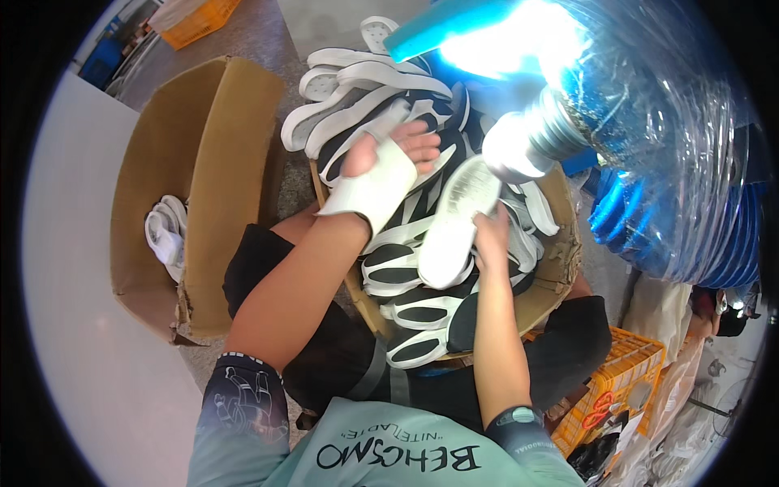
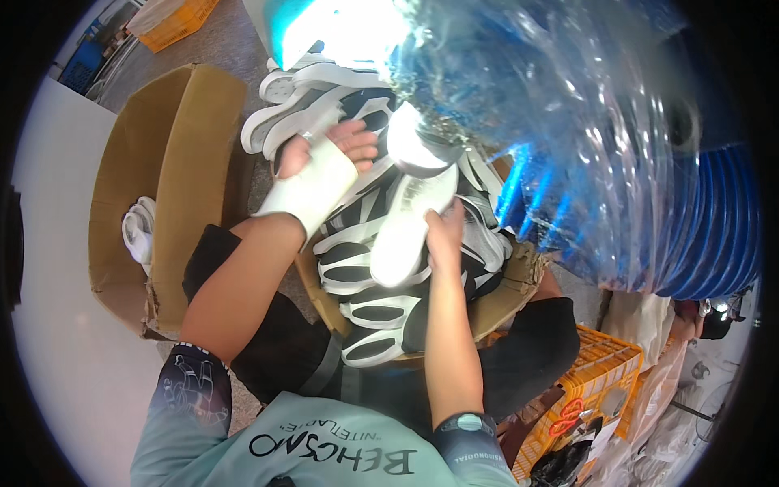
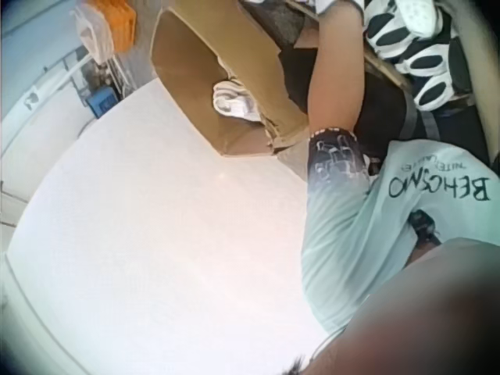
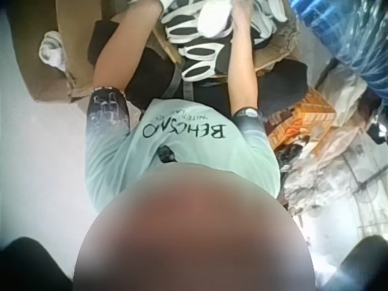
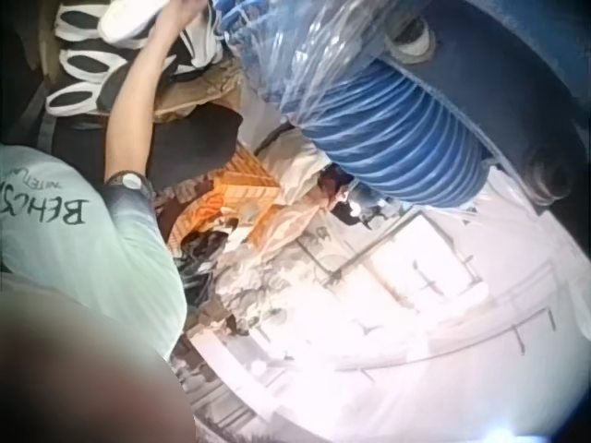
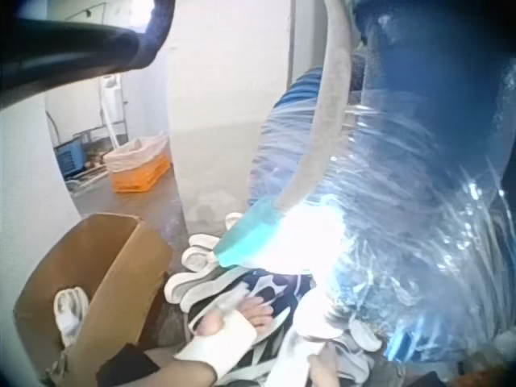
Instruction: The person sits on the floor and repeatedly picks up white shoe soles from a cardboard box. They turn each sole over to view the bottom, then place it back into the box. The person continues this cycle for multiple soles throughout the clip.
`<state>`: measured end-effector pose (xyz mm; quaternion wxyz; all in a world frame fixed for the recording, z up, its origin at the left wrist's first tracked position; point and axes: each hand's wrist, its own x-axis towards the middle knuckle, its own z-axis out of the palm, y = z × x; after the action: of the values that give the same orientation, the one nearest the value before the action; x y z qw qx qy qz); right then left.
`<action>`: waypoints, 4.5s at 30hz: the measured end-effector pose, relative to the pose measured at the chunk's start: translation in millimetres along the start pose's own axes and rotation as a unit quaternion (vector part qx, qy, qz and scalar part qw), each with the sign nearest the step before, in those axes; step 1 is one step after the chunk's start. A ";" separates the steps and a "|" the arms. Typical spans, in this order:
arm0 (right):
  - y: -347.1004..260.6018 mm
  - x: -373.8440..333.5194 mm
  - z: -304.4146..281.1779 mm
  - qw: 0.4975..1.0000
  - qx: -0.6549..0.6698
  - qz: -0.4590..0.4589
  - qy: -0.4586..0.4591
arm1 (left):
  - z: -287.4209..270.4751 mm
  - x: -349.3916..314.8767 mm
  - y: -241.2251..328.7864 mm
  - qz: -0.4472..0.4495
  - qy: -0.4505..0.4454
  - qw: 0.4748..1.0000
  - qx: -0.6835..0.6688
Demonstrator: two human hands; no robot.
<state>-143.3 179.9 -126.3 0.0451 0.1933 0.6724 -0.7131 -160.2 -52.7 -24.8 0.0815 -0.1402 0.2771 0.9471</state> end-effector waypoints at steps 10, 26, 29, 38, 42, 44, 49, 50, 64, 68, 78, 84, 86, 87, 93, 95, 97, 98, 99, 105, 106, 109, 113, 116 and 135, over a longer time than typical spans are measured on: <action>-98.6 -147.8 -59.3 0.966 0.137 -0.036 -0.214 | 41.4 -21.7 -42.3 0.036 -0.135 0.976 0.167; -142.5 -169.5 -99.9 0.983 0.063 -0.055 -0.166 | 85.0 -59.9 -47.8 -0.036 -0.250 0.950 -0.184; -141.0 -171.9 -100.8 0.983 0.084 -0.052 -0.157 | 79.1 -56.5 -52.7 -0.027 -0.294 0.942 -0.160; -146.0 -159.9 -66.2 0.977 0.122 -0.086 -0.149 | 87.2 -13.4 -52.1 0.022 -0.400 0.857 -0.325; -154.0 -147.4 -47.2 0.978 0.135 -0.082 -0.138 | 98.0 -1.3 -40.3 0.065 -0.489 0.809 -0.320; -156.8 -140.5 -36.0 0.978 0.148 -0.080 -0.125 | 96.8 8.2 -26.8 0.036 -0.509 0.798 -0.321; -153.7 -108.2 -1.5 0.966 0.187 -0.069 -0.164 | 78.2 17.7 1.2 0.102 -0.270 0.943 -0.167; -148.1 -101.6 4.7 0.947 0.251 -0.029 -0.200 | 75.7 16.1 4.9 0.110 -0.243 0.953 -0.144; 43.4 49.9 -93.2 0.773 -0.599 -0.203 -0.050 | 13.3 -72.7 125.0 0.389 -0.247 0.887 0.022; 55.0 51.8 -104.5 0.735 -0.650 -0.192 -0.012 | -4.9 -73.3 131.7 0.436 -0.250 0.860 0.092; 53.2 45.4 -118.4 0.745 -0.621 -0.243 0.006 | -24.4 -67.2 96.8 0.417 -0.141 0.895 -0.075; 53.0 32.5 -120.3 0.763 -0.605 -0.227 0.014 | -13.2 -72.9 104.7 0.403 -0.172 0.897 -0.056; 54.1 30.4 -120.4 0.763 -0.605 -0.226 0.017 | -11.6 -73.3 104.6 0.393 -0.184 0.899 -0.055; 55.0 29.2 -120.6 0.762 -0.607 -0.228 0.017 | -11.3 -73.7 104.1 0.389 -0.190 0.900 -0.054; 59.0 22.6 -121.7 0.759 -0.601 -0.249 0.015 | -7.3 -75.5 101.8 0.364 -0.214 0.905 -0.056; 59.4 21.9 -121.0 0.762 -0.597 -0.249 0.017 | -5.8 -76.3 102.9 0.361 -0.219 0.905 -0.056; 59.8 21.7 -120.3 0.763 -0.593 -0.256 0.018 | -4.7 -76.9 105.2 0.357 -0.227 0.905 -0.054; 60.2 21.8 -120.2 0.760 -0.597 -0.257 0.018 | -4.2 -76.3 106.5 0.356 -0.232 0.904 -0.053; 60.5 21.8 -120.3 0.758 -0.599 -0.257 0.018 | -4.0 -77.2 107.5 0.352 -0.238 0.904 -0.053; 61.7 21.7 -121.6 0.753 -0.602 -0.263 0.019 | 4.5 -71.1 114.3 0.319 -0.303 0.897 -0.044; 61.5 21.6 -121.5 0.755 -0.600 -0.265 0.018 | 7.3 -69.7 115.8 0.311 -0.321 0.893 -0.043; 60.1 21.0 -121.2 0.758 -0.598 -0.260 0.016 | 17.4 -66.3 118.7 0.283 -0.388 0.877 -0.032; 57.8 18.5 -120.2 0.757 -0.601 -0.256 0.015 | 28.9 -74.0 114.4 0.293 -0.203 0.934 0.015; 56.3 16.8 -118.8 0.758 -0.595 -0.266 0.015 | 34.4 -80.7 111.3 0.320 -0.092 0.942 0.045; 62.1 24.9 -122.5 0.766 -0.602 -0.225 0.004 | 34.6 -70.3 121.1 0.135 -0.539 0.806 -0.203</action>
<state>-119.7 298.7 -195.7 -0.0127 -0.0276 0.9882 -0.1504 -129.3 -140.1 85.7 0.0591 0.4179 0.0058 0.9066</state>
